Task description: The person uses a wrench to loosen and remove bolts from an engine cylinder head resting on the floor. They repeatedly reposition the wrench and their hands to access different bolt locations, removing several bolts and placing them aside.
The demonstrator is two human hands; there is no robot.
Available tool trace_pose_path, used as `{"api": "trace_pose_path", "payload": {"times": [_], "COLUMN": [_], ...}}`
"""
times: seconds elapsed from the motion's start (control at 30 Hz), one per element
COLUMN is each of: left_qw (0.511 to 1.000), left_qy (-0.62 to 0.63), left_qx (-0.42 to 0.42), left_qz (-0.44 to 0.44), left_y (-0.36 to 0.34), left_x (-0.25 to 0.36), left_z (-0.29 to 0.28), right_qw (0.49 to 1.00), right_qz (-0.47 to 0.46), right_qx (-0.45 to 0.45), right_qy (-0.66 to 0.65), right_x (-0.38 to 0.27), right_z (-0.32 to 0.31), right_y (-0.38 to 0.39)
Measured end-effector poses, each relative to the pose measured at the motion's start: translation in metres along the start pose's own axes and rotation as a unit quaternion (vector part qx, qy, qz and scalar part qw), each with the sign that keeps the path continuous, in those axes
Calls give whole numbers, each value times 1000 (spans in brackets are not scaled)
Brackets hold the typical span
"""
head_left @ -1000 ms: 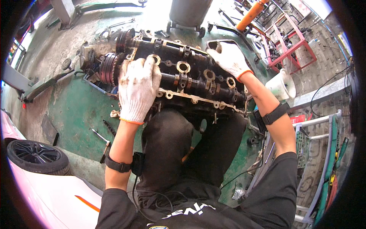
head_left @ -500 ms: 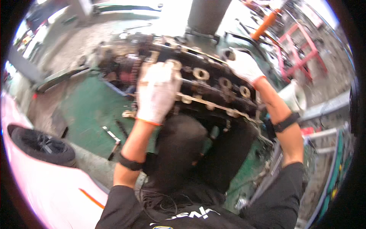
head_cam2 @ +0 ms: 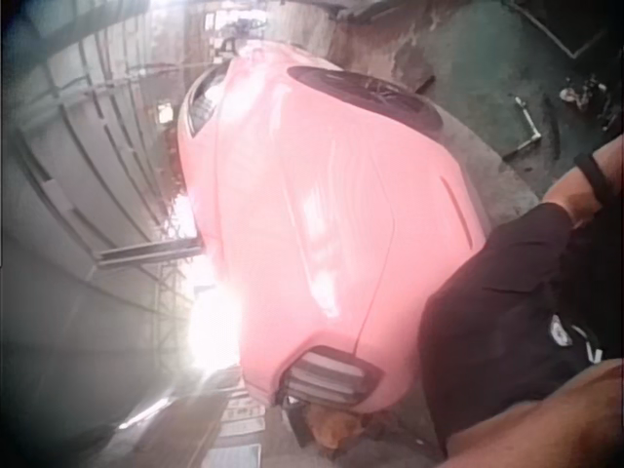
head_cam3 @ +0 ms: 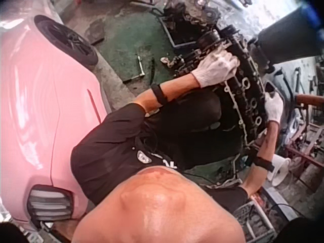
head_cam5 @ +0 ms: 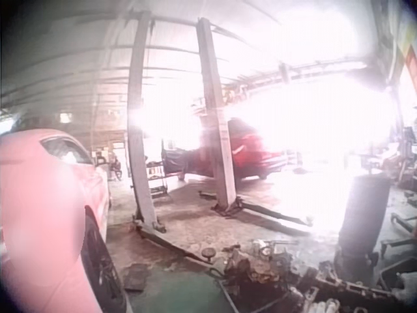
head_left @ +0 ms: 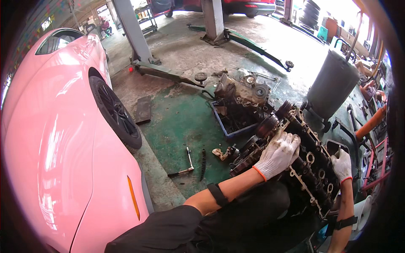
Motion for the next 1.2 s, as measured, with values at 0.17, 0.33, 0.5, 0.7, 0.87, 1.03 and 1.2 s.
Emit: {"api": "trace_pose_path", "payload": {"times": [0.17, 0.33, 0.5, 0.7, 0.87, 1.03, 1.2], "left_qw": [1000, 1000, 999, 1000, 999, 998, 998], "left_qy": [-8, -14, -17, -13, -37, -44, -44], "left_qx": [11, -9, 14, -14, -19, -2, -22], "left_qz": [13, 9, 23, 17, 20, 41, 29], "left_y": [-1, -2, -2, -2, -3, -5, -5], "left_x": [0, 1, 2, 1, 2, 5, 4], "left_z": [0, -1, -4, -3, -4, -6, -4], "right_qw": [990, 988, 996, 988, 992, 985, 988], "right_qz": [98, 89, 67, 115, 100, 145, 88], "right_qx": [-6, -6, 1, -13, -27, -11, 29], "right_qy": [101, 126, 60, 104, 74, 89, 121], "right_x": [-10, -18, -19, -20, -27, -26, -26], "right_z": [-6, -5, -9, -8, -10, -14, -4], "right_y": [6, 9, 9, 12, 12, 19, 15]}}
Point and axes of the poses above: each hand's wrist, its own y-axis away from the middle knuckle, its own z-axis out of the palm, x = y × z, the point moved 5 cm from there along -y, towards the middle knuckle, and after that the axes turned 4 degrees about z, right-handed, at the moved point
